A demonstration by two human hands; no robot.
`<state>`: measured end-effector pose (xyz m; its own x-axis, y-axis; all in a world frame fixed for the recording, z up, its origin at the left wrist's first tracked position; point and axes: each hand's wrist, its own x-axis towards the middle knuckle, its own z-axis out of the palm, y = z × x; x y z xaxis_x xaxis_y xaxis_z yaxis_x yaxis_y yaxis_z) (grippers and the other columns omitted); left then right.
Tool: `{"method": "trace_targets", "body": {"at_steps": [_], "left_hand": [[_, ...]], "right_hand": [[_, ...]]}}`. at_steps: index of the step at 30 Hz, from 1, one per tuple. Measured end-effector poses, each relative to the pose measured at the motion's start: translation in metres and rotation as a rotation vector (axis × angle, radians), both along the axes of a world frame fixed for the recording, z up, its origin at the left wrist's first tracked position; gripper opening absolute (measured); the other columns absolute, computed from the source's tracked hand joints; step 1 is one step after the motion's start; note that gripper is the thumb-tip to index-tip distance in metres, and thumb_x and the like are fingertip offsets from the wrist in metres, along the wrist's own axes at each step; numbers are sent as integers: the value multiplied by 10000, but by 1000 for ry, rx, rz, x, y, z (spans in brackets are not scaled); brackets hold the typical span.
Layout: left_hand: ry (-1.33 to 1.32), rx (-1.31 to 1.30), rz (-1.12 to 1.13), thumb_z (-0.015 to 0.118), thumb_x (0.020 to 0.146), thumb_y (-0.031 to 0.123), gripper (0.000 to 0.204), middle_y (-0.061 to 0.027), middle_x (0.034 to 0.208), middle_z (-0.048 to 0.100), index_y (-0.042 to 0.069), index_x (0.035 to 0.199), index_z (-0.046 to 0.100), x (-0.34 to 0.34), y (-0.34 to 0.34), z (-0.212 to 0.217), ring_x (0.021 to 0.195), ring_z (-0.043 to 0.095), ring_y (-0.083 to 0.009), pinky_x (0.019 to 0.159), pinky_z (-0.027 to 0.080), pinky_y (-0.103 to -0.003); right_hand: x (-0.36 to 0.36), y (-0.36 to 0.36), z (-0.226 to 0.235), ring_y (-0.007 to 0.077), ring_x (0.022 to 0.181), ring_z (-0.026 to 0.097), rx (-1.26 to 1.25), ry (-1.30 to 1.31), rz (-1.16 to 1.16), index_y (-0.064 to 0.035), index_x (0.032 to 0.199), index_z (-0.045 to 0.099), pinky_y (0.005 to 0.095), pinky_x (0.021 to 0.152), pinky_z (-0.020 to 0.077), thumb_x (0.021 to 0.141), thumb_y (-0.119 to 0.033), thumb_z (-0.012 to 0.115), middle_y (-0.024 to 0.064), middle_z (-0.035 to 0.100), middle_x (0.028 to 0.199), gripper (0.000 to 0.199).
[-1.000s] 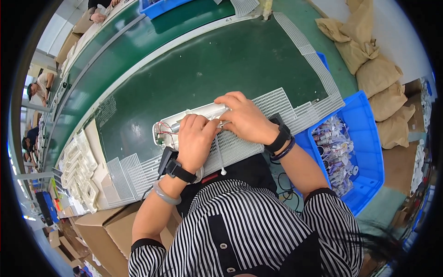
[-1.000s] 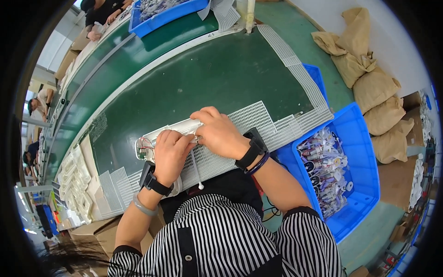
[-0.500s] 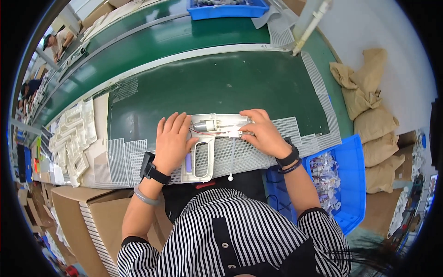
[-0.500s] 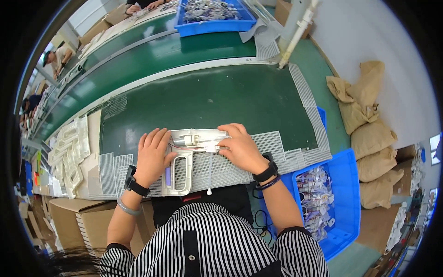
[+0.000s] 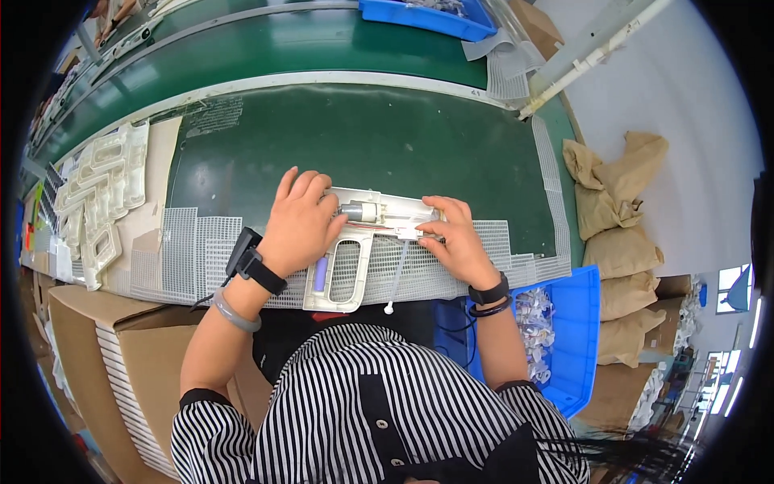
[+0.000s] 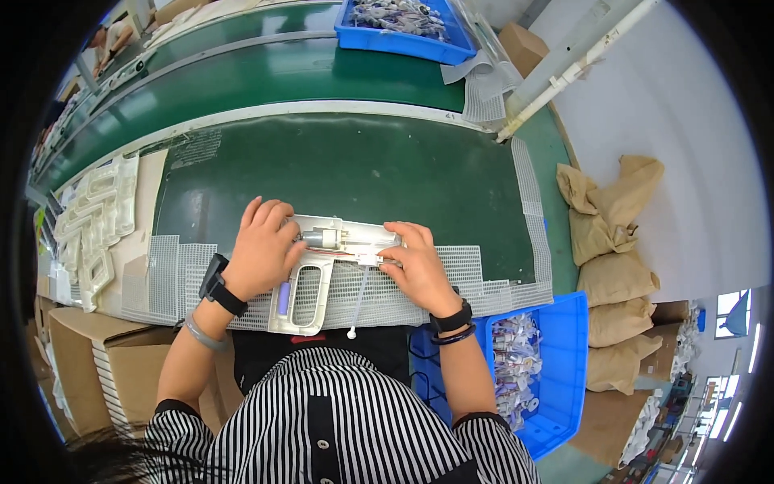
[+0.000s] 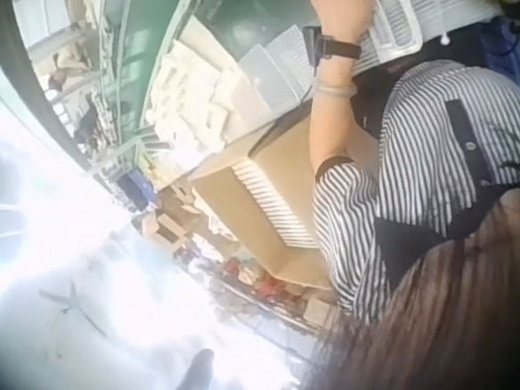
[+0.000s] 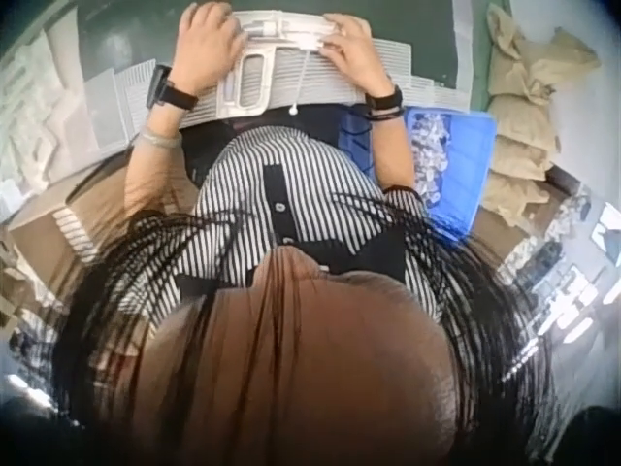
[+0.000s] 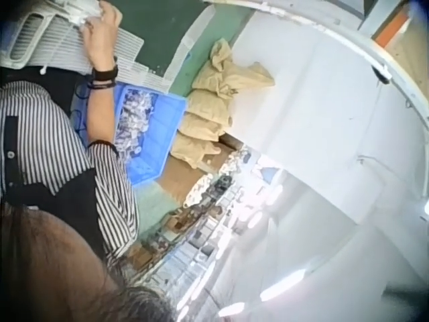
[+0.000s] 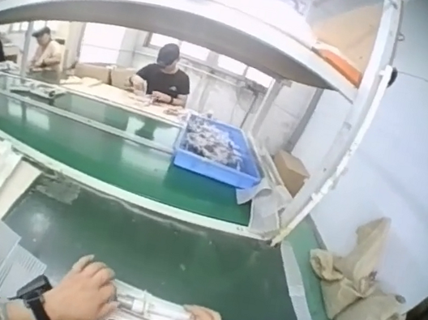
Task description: Assembling components into a plastic housing for a handheld device on a factory assembly line.
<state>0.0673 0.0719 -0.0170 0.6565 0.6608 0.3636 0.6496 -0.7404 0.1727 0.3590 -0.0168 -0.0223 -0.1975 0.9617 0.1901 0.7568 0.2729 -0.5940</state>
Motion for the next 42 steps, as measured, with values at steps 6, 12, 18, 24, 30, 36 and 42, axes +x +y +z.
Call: {"method": "trace_targets", "body": {"at_steps": [6, 12, 18, 24, 30, 36, 42], "left_hand": [[127, -42, -86, 667, 841, 96, 79, -44, 1034, 630, 91, 909, 706, 0, 24, 15, 1108, 584, -251, 1177, 332, -535], [129, 38, -71, 633, 804, 34, 144, -28, 892, 631, 96, 908, 712, 2, 17, 12, 1008, 606, -249, 1169, 357, -514], [113, 149, -142, 631, 783, 59, 133, -62, 922, 625, 58, 910, 670, 2, 9, 11, 1021, 600, -259, 1154, 397, -473], [148, 3, -162, 633, 799, 46, 200, -92, 1048, 632, 32, 994, 678, 0, 8, 19, 1054, 595, -298, 1156, 389, -512], [175, 142, -14, 589, 863, 81, 356, -140, 1227, 603, 31, 1212, 634, 14, -23, 6, 1205, 582, -296, 1177, 369, -494], [221, 179, 45, 574, 875, 79, 410, -138, 1173, 619, 0, 1277, 595, 19, -28, -3, 1143, 615, -290, 1180, 375, -463], [237, 64, 18, 559, 879, 62, 397, -135, 1096, 632, -18, 1267, 585, 24, -15, -4, 1045, 642, -297, 1136, 419, -453]], "right_hand": [[2, -1, -2, 365, 1344, 453, 26, -8, -2, -27, 984, 760, 438, 1080, 460, 802, -76, 794, 123, 571, 1416, 192], [6, -2, -5, 368, 1370, 421, -9, 32, 9, -36, 1044, 751, 459, 1135, 389, 817, -82, 790, 131, 546, 1452, 235], [3, -1, -6, 367, 1369, 425, 6, 19, 10, -37, 1042, 752, 454, 1128, 405, 805, -66, 790, 125, 549, 1451, 241], [3, -2, -6, 344, 1349, 454, 54, -3, -10, -35, 981, 761, 427, 1094, 454, 790, -78, 801, 106, 579, 1410, 201], [3, -4, -6, 344, 1344, 460, 37, -2, -17, -32, 991, 764, 428, 1095, 451, 784, -80, 804, 107, 579, 1410, 216], [3, -1, -9, 350, 1345, 460, 67, -12, 6, -30, 997, 762, 436, 1094, 453, 788, -72, 799, 113, 577, 1411, 216], [2, 0, -4, 361, 1342, 459, 55, -36, 9, -24, 987, 757, 437, 1088, 454, 798, -69, 790, 129, 576, 1406, 197]]}}
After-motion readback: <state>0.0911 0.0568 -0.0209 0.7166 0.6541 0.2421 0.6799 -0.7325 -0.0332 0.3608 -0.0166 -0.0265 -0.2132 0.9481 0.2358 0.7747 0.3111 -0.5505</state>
